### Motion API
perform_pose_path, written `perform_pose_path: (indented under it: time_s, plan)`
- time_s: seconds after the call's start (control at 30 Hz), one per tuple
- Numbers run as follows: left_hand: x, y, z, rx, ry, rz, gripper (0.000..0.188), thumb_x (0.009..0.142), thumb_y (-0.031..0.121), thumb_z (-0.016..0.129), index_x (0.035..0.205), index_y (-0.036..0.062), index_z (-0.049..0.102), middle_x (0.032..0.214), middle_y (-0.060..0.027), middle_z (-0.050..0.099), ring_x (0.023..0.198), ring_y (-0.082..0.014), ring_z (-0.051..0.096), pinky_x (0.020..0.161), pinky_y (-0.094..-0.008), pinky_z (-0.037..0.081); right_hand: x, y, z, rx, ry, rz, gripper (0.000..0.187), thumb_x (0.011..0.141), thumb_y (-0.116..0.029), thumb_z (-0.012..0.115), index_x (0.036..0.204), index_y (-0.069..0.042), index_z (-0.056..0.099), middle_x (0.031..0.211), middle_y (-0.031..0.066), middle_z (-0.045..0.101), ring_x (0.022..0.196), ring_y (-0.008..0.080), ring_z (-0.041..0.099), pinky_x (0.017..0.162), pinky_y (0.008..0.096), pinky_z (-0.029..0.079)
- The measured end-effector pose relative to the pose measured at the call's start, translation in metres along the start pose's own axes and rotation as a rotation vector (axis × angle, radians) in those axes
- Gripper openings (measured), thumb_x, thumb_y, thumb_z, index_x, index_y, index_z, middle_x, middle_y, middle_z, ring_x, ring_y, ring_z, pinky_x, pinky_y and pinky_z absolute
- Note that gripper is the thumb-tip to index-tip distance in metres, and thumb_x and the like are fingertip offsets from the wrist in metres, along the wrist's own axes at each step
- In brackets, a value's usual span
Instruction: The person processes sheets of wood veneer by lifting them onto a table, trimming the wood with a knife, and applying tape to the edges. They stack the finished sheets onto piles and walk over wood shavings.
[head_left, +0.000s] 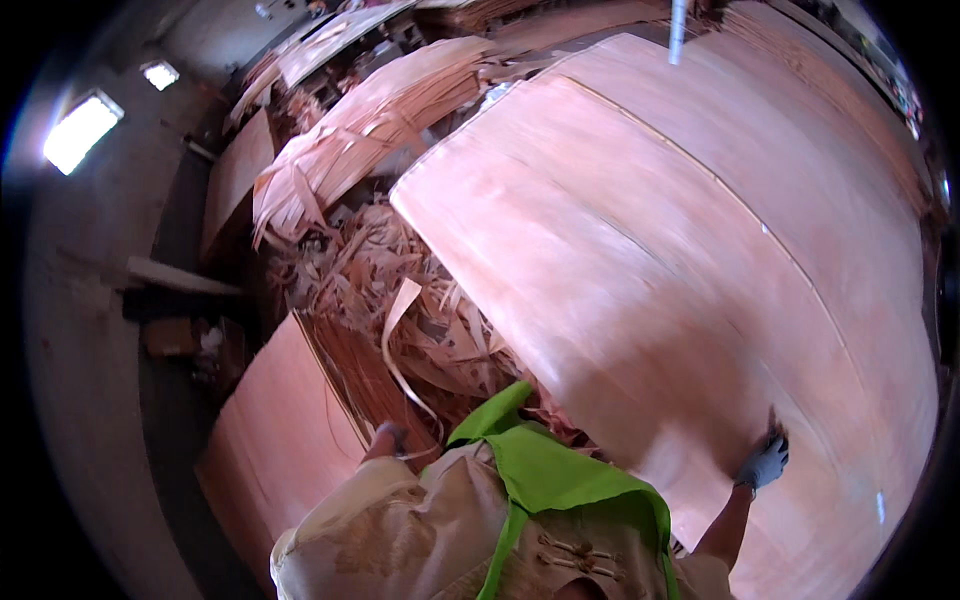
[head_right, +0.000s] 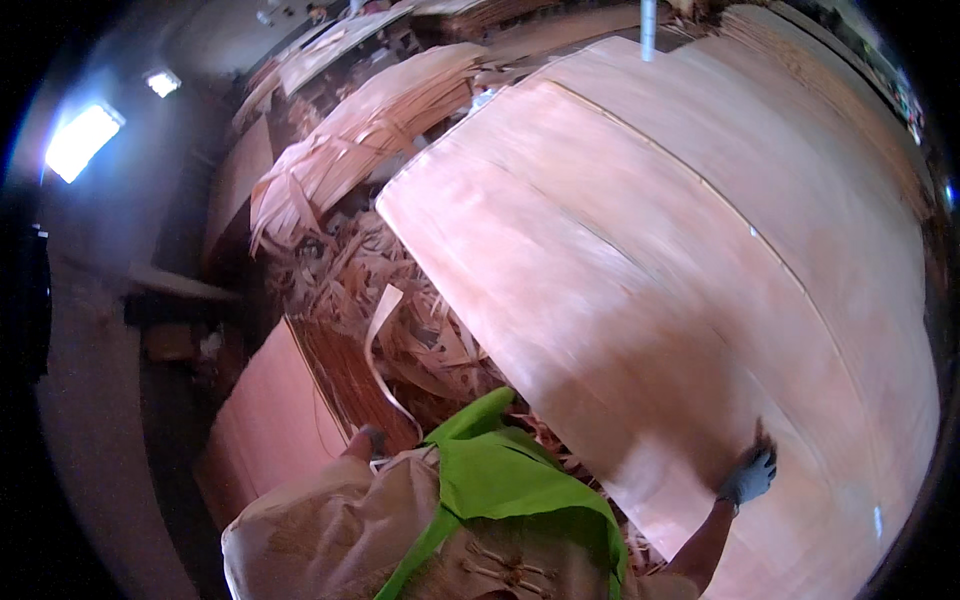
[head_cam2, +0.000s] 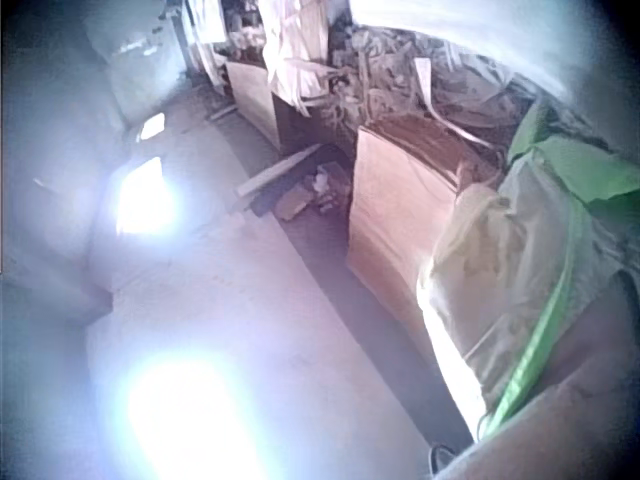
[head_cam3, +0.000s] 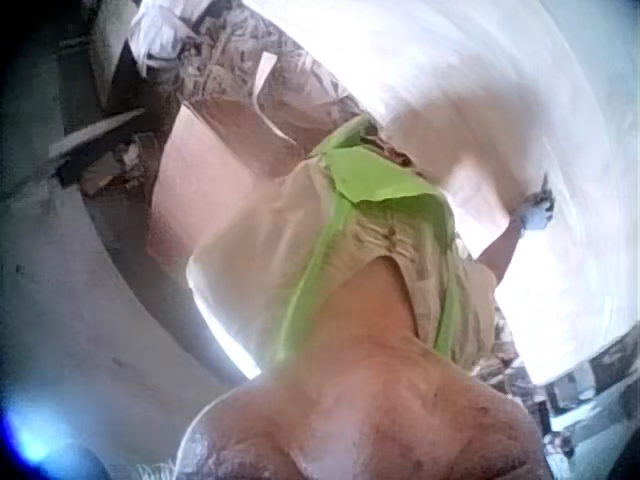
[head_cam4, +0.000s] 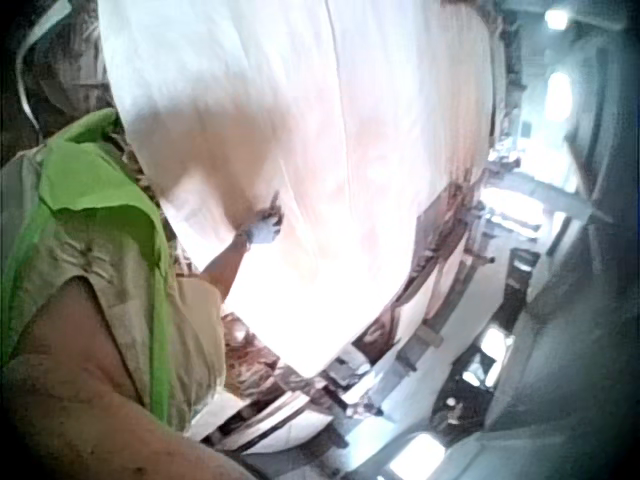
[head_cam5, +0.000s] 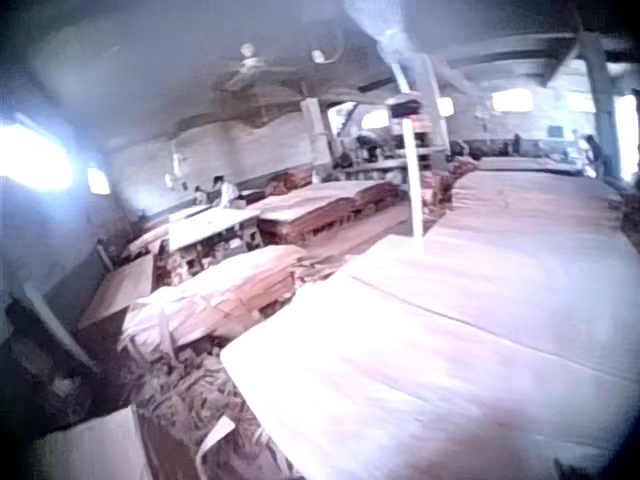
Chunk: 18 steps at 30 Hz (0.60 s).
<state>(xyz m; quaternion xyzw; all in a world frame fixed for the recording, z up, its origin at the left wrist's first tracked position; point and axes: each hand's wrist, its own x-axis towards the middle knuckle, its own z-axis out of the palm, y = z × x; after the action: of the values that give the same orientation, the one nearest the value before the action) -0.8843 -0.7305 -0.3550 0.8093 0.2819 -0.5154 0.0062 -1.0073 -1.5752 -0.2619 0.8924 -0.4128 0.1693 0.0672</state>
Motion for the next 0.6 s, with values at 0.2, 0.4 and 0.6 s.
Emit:
perform_pose_path:
  time_s: [0.2,0.4,0.6]
  plan:
    - [-0.051,0.109,-0.139,-0.402,0.83,0.471,0.021,0.075,0.024,0.06,0.086,0.0084,0.068,0.081,-0.0124,0.066,0.074,-0.0292,0.063,0.066,-0.0398,0.05,0.04,-0.062,-0.038,-0.147,-0.187,0.09,0.031,0.087,-0.034,0.049,0.109,-0.013,0.058,0.106,0.0095,0.06,0.093,0.0321,0.056,0.071,0.0471,0.047]
    - [-0.094,0.252,-0.292,-1.317,0.208,0.876,0.02,0.083,0.022,0.057,0.085,0.003,0.056,0.069,-0.0049,0.056,0.058,-0.0148,0.057,0.05,-0.0303,0.049,0.029,-0.251,0.025,0.991,-0.312,-0.233,0.035,0.093,-0.012,0.044,0.124,0.002,0.047,0.105,0.013,0.059,0.086,0.0202,0.058,0.075,0.0298,0.048]
    - [-0.002,0.304,-0.397,-1.117,0.861,0.848,0.034,0.081,0.024,0.06,0.105,-0.0007,0.055,0.088,-0.018,0.061,0.081,-0.0303,0.061,0.074,-0.037,0.049,0.023,-0.503,0.0,0.869,-0.593,-0.277,0.017,0.089,-0.017,0.05,0.096,-0.003,0.055,0.077,0.0165,0.063,0.067,0.0315,0.06,0.057,0.0385,0.046]
